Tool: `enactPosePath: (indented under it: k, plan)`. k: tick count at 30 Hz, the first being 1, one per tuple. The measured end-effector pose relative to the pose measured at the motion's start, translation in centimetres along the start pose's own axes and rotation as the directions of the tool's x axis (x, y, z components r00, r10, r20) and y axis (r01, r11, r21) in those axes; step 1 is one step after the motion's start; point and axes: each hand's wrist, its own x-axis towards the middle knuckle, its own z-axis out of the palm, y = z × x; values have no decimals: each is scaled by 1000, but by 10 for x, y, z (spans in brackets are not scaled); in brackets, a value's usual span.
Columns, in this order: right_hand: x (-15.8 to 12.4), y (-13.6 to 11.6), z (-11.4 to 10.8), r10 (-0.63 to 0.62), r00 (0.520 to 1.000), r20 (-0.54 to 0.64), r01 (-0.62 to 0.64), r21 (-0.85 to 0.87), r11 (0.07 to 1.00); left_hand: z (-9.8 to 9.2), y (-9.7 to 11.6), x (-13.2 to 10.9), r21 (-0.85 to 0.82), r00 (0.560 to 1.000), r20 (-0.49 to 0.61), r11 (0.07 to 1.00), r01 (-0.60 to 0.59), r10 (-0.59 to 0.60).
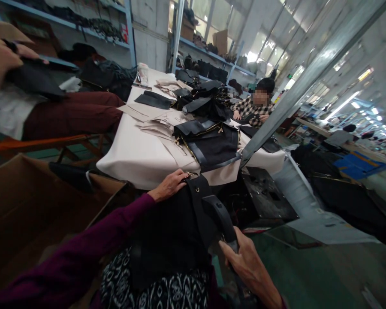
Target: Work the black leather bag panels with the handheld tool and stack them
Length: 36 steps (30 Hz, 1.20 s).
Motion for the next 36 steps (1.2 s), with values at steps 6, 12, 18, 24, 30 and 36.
enactPosePath:
  k: [6, 12, 18, 24, 30, 36]
  plan:
    - [15, -6, -1, -60, 998, -4, 60, -12, 998, -8, 18, -13, -125, 999, -6, 991, 40, -41]
    - [26, -17, 8, -96, 993, 75, 102, -89, 991, -4, 20, -36, -223, 990, -38, 967, 121, -133]
    - [32, -18, 22, -116, 985, 125, 133, -139, 981, -9, 11, -42, -266, 979, -19, 945, 191, -203]
    - [73, -34, 26, -139, 984, 114, 146, -54, 988, -7, 0, -53, -338, 962, 10, 905, 259, -272]
    - [57, -28, 11, -138, 981, 136, 143, -34, 989, -10, -13, -65, -384, 928, 44, 851, 358, -371]
    - [52, -21, 29, -154, 969, 193, 169, -64, 984, -7, -17, -70, -413, 930, 54, 840, 352, -363]
